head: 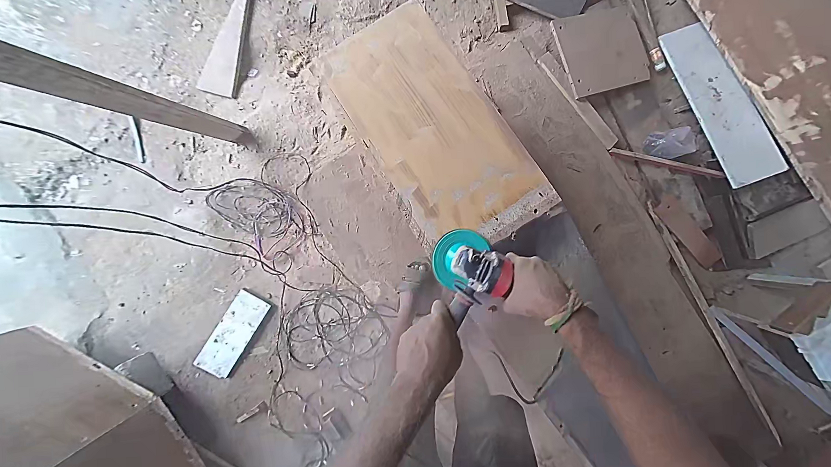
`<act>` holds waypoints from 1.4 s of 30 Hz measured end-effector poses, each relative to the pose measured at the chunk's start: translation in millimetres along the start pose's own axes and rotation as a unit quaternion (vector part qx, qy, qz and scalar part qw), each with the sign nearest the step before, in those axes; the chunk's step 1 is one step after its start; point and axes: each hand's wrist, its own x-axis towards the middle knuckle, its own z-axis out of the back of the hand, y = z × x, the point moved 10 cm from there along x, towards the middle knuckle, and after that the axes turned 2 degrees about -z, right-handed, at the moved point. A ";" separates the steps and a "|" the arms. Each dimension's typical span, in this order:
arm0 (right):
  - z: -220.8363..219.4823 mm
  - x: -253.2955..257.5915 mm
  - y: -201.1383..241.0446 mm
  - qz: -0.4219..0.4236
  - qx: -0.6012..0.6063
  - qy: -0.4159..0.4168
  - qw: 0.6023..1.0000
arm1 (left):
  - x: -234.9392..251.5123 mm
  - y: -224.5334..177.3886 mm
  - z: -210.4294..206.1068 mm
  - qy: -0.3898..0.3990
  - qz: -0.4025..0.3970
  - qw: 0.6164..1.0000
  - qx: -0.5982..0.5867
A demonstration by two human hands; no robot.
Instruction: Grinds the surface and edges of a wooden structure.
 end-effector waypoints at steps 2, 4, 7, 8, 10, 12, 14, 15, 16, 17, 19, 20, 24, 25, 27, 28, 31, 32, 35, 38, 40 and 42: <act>17.5 4.8 -21.1 -0.015 0.011 -0.019 1.000 | 4.7 -26.2 12.2 0.004 -0.017 1.000 0.017; 19.5 7.2 -27.1 -0.014 0.018 -0.021 1.000 | 3.6 -33.6 14.9 0.008 -0.018 0.999 0.028; 5.5 7.6 -15.5 0.013 0.026 -0.008 1.000 | -0.9 -18.9 9.1 0.008 0.001 0.999 0.034; 0.0 7.5 -10.2 0.021 0.027 -0.004 0.999 | -2.2 -12.0 6.6 0.007 0.011 0.999 0.035; -9.3 5.7 -0.2 0.031 0.026 0.010 0.999 | -6.0 0.0 1.4 0.011 0.028 0.999 0.036; -16.4 4.7 8.2 0.039 0.017 0.019 0.999 | -10.5 9.1 -3.4 0.016 0.037 0.998 0.036; -23.8 2.7 17.7 0.046 0.018 0.025 0.998 | -13.7 20.5 -7.7 0.016 0.043 0.998 0.032; -28.3 1.0 22.2 0.049 0.017 0.028 0.998 | -15.0 27.0 -11.0 0.013 0.047 0.998 0.027; -34.0 -1.2 26.4 0.049 0.014 0.033 0.998 | -16.5 33.9 -15.9 0.007 0.051 0.999 0.019; -39.9 -3.4 31.1 0.049 0.011 0.038 0.998 | -17.4 41.7 -21.4 -0.001 0.054 0.998 0.013; -52.9 -7.4 42.3 0.053 0.001 0.049 0.997 | -20.3 58.3 -35.2 0.004 0.068 0.998 0.008; -57.3 -8.9 46.3 0.054 -0.005 0.053 0.997 | -21.8 64.0 -40.7 0.009 0.075 0.997 0.005; -33.7 -7.9 31.9 0.031 -0.013 0.036 0.999 | -13.0 42.1 -27.4 -0.006 0.050 0.999 -0.009; -18.3 -4.2 18.2 0.017 -0.010 0.014 1.000 | -5.6 24.0 -17.3 -0.009 0.025 1.000 -0.012; 15.5 4.2 -16.8 -0.015 0.005 -0.038 0.999 | 10.5 -20.6 6.5 -0.013 -0.036 0.999 -0.005; 32.4 6.9 -34.6 -0.033 0.012 -0.056 0.998 | 16.2 -44.2 19.0 -0.015 -0.065 0.998 -0.005; 59.1 10.0 -69.9 -0.079 0.040 -0.077 0.993 | 16.8 -89.3 43.5 -0.009 -0.110 0.994 0.002; 57.9 10.1 -72.3 -0.079 0.046 -0.076 0.993 | 13.3 -90.5 43.7 -0.002 -0.108 0.994 -0.002; 35.0 13.1 -49.2 -0.025 0.035 -0.056 0.997 | 1.8 -60.1 28.1 0.021 -0.072 0.997 -0.027; 4.9 9.3 -19.8 0.016 0.023 -0.044 0.999 | -5.1 -21.9 7.1 0.029 -0.026 0.999 -0.017; -4.1 5.5 -2.6 0.018 0.010 -0.024 1.000 | -7.1 -3.6 -0.2 0.033 -0.006 0.999 -0.012; -12.0 3.2 13.1 0.017 -0.007 -0.005 1.000 | -8.0 13.3 -6.6 0.037 0.013 0.999 -0.011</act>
